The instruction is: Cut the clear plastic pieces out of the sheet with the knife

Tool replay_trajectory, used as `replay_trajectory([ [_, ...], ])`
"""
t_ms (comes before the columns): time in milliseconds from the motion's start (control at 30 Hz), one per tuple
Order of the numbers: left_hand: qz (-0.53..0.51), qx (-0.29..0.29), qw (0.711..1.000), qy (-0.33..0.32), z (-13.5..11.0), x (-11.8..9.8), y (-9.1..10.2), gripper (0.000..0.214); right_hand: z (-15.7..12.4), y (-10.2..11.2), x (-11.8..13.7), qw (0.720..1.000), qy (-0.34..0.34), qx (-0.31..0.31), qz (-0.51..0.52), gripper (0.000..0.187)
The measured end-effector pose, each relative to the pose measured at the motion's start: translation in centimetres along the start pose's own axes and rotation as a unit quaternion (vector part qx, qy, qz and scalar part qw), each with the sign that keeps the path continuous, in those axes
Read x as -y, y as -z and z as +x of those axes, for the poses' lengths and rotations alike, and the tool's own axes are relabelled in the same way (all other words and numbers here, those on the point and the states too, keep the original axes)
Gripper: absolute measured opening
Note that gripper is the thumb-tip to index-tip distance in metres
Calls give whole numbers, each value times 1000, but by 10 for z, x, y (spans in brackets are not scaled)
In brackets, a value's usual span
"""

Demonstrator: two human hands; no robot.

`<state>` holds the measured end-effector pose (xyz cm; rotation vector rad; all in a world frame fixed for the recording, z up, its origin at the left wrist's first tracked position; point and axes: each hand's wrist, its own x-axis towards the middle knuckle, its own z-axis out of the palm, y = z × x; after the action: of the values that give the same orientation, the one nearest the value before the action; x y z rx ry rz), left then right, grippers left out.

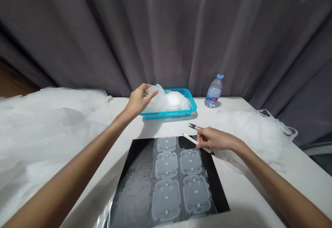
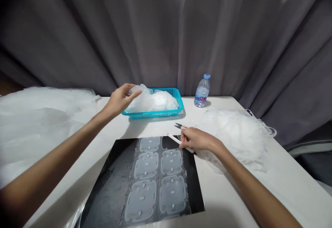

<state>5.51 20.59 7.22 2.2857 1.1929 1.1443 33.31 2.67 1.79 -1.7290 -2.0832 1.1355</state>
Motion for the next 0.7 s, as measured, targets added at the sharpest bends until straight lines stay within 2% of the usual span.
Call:
replay_trajectory([
  [67, 26, -17, 999, -20, 3, -2, -1, 38, -8, 6, 5, 999, 2, 17, 37, 20],
  [100, 31, -12, 999, -36, -6, -6, -3, 38, -12, 10, 7, 997, -2, 32, 67, 20],
  [200, 18, 56, 993, -97, -66, -30, -16, 31, -22, 21, 11, 990, -30, 49, 128, 22],
  [267, 0, 179, 973, -144, -115, -48, -26, 25, -26, 26, 11, 991, -53, 30, 116, 26],
  [333, -5, 285, 946, -154, -154, -60, -34, 33, -29, 30, 8, 994, -74, 13, 79, 28],
  [400, 13, 337, 926, -170, -176, -64, -39, 48, -36, 33, 4, 996, -92, -1, 6, 23],
  [467, 34, 355, 921, -157, -182, -61, -42, 61, -47, 36, 0, 990, -98, -24, -99, 13],
  [567, 54, 353, 926, -124, -176, -51, -42, 75, -71, 37, -5, 973, -86, -42, -212, 4],
  [633, 67, 344, 928, -124, -170, -45, -42, 79, -85, 34, -2, 972, -62, -67, -215, 14],
  [700, 80, 333, 931, -131, -166, -42, -41, 81, -91, 24, 5, 981, -20, -110, -161, 28],
])
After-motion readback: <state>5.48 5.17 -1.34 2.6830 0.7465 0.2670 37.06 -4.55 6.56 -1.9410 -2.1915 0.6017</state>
